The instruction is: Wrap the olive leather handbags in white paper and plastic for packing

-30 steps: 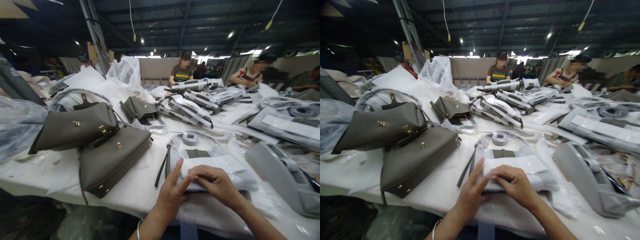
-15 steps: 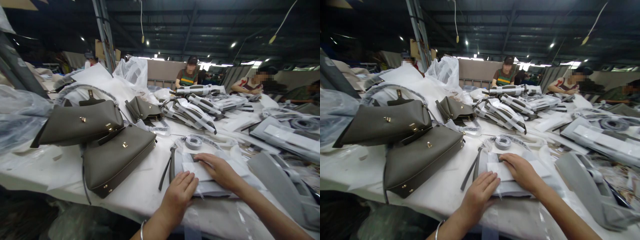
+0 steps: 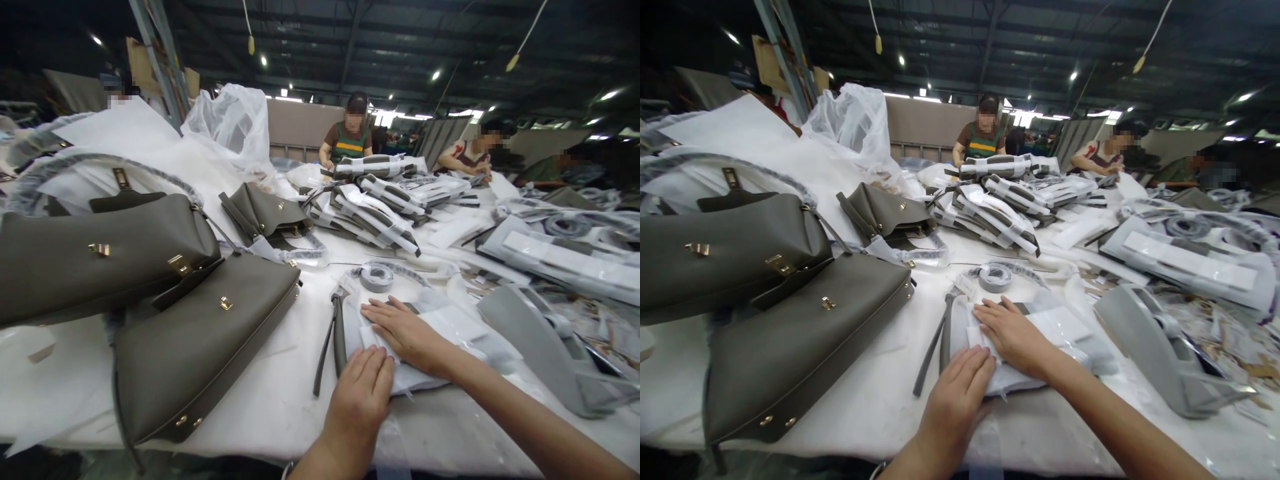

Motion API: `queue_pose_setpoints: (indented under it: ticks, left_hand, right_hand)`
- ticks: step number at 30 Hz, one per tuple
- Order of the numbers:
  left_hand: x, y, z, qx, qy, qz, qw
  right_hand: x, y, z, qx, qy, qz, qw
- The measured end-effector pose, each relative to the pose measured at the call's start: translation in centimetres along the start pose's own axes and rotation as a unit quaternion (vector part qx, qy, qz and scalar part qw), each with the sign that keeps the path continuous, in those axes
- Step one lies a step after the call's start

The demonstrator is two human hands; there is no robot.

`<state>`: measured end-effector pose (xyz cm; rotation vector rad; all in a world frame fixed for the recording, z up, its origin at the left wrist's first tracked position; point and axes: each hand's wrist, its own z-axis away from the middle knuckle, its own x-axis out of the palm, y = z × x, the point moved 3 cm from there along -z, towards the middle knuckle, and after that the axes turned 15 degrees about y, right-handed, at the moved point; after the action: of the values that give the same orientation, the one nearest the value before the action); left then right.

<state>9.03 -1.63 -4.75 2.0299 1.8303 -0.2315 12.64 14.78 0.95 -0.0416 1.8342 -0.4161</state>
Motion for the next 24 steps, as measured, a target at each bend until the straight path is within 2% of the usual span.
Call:
queue_pose_setpoints:
  ticks: [5,9,11,13,15,17,20,24]
  left_hand:
    - [-0.1,0.0,-0.3,-0.010,0.018,0.007,1.000]
    - [-0.5,0.0,-0.7,-0.025,0.006,0.016,1.000]
    - [-0.6,0.0,-0.8,-0.029,-0.011,0.021,0.999]
    - [-0.7,0.0,-0.8,-0.028,-0.022,0.023,0.999]
    - [-0.7,0.0,-0.8,-0.026,-0.027,0.020,0.999]
    - [-0.8,0.0,-0.8,-0.024,-0.034,0.020,0.999]
    - [-0.8,0.0,-0.7,-0.022,-0.054,0.025,0.998]
    - [-1.0,0.1,-0.9,-0.020,-0.046,0.028,0.998]
  right_hand:
    - [0.2,-0.2,-1.0,-0.014,-0.028,-0.052,0.998]
    - [-0.5,-0.4,0.7,0.002,0.029,-0.084,0.996]
    - [-1.0,-0.5,1.5,0.036,0.069,-0.107,0.991]
    - [-1.5,-0.2,1.3,0.078,0.115,-0.121,0.983]
    - [-1.7,0.0,0.0,0.109,0.140,-0.117,0.977]
    - [-1.3,0.3,-2.1,0.128,0.104,-0.104,0.981]
    - [-0.4,0.7,-5.2,0.140,0.006,-0.096,0.986]
    - [0.5,1.8,-8.2,0.106,-0.077,-0.116,0.985]
